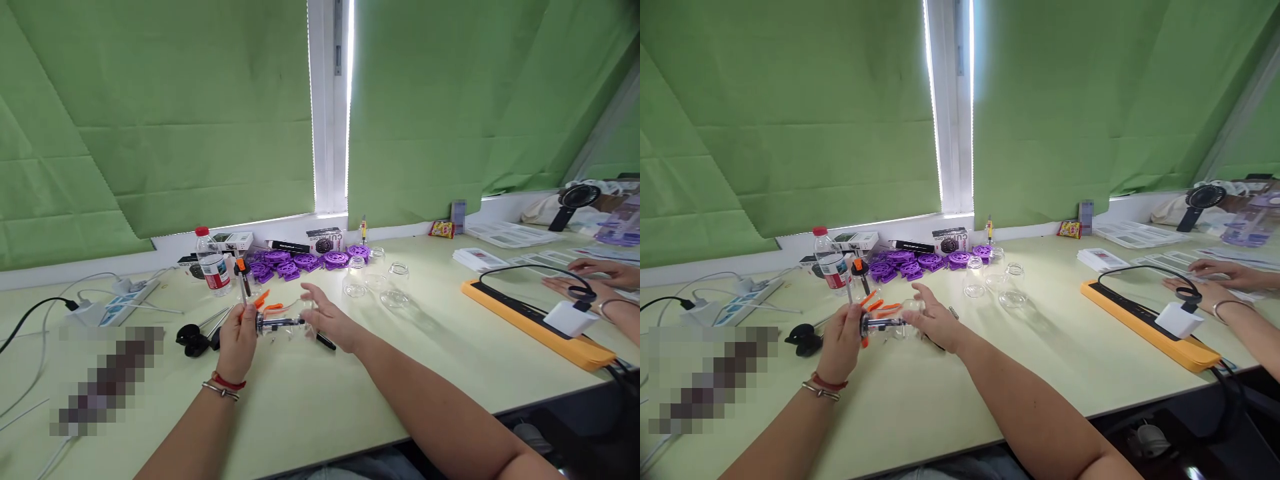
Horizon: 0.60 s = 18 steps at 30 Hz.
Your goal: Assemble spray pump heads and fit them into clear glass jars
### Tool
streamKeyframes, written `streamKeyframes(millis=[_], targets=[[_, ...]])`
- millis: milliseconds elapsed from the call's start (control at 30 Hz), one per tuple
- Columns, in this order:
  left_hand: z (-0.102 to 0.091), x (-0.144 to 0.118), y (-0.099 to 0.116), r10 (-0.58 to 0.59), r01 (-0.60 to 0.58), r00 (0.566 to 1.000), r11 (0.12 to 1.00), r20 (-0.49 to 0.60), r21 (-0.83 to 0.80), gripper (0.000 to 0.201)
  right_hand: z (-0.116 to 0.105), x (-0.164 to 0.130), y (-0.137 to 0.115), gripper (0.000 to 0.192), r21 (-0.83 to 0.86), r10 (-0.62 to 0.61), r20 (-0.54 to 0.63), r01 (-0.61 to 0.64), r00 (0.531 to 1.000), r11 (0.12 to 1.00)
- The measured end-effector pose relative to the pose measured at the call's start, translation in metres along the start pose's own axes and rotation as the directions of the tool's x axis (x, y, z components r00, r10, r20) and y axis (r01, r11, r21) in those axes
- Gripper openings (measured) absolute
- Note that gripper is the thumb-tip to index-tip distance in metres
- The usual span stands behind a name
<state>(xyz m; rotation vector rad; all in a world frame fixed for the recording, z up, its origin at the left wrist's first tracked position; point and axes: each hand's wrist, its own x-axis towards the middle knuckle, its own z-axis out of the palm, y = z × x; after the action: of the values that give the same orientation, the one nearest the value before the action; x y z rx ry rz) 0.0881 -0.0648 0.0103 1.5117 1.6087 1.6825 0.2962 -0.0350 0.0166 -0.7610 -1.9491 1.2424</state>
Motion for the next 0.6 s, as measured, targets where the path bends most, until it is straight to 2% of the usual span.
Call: streamKeyframes(millis=[33, 67, 100, 133, 167, 200, 267, 367, 433, 500, 533, 600], targets=[[0.001, -0.001, 0.0, 0.053, -0.053, 0.999, 0.998, 0.006, 0.042, 0.034, 0.0, 0.001, 0.002, 0.064, 0.04, 0.107, 0.022, -0.108, 0.994, 0.993], [0.001, -0.001, 0.001, 0.077, -0.078, 0.997, 0.995, 0.014, 0.068, 0.034, 0.001, 0.001, 0.003, 0.063, 0.028, 0.162, 0.032, -0.163, 0.986, 0.986], [0.001, -0.001, 0.002, 0.066, -0.067, 0.998, 0.995, 0.021, 0.072, 0.034, 0.001, 0.001, 0.002, 0.064, -0.038, 0.152, 0.024, -0.151, 0.988, 0.988], [0.001, -0.001, 0.003, 0.026, -0.027, 0.999, 0.998, 0.026, 0.054, 0.035, 0.001, 0.0, 0.0, 0.066, -0.145, 0.074, 0.004, -0.073, 0.997, 0.987], [0.001, 0.0, 0.004, -0.031, 0.031, 0.999, 0.999, 0.031, 0.022, 0.036, 0.001, 0.0, -0.002, 0.067, -0.28, -0.053, -0.01, 0.049, 0.999, 0.959], [0.002, 0.001, 0.005, -0.098, 0.099, 0.994, 0.995, 0.039, -0.018, 0.037, 0.001, -0.001, -0.005, 0.069, -0.42, -0.202, 0.001, 0.184, 0.979, 0.889], [0.002, 0.002, 0.008, -0.224, 0.23, 0.972, 0.966, 0.065, -0.114, 0.039, 0.002, -0.002, -0.012, 0.065, -0.64, -0.449, 0.101, 0.403, 0.888, 0.654], [0.003, 0.003, 0.008, -0.33, 0.358, 0.932, 0.897, 0.148, -0.257, 0.042, 0.004, -0.003, -0.019, 0.039, -0.79, -0.606, 0.244, 0.518, 0.757, 0.328], [0.003, 0.004, 0.006, -0.369, 0.421, 0.905, 0.843, 0.21, -0.334, 0.042, 0.005, -0.004, -0.02, 0.031, -0.814, -0.652, 0.307, 0.546, 0.693, 0.197], [0.002, 0.004, 0.005, -0.388, 0.442, 0.896, 0.812, 0.215, -0.38, 0.042, 0.006, -0.004, -0.019, 0.029, -0.817, -0.686, 0.297, 0.549, 0.664, 0.178], [0.0, 0.004, 0.005, -0.387, 0.433, 0.902, 0.811, 0.193, -0.393, 0.042, 0.005, -0.004, -0.018, 0.03, -0.812, -0.696, 0.265, 0.544, 0.667, 0.211], [-0.002, 0.005, 0.006, -0.37, 0.385, 0.921, 0.83, 0.12, -0.403, 0.042, 0.002, -0.004, -0.014, 0.038, -0.79, -0.685, 0.178, 0.518, 0.706, 0.327]])
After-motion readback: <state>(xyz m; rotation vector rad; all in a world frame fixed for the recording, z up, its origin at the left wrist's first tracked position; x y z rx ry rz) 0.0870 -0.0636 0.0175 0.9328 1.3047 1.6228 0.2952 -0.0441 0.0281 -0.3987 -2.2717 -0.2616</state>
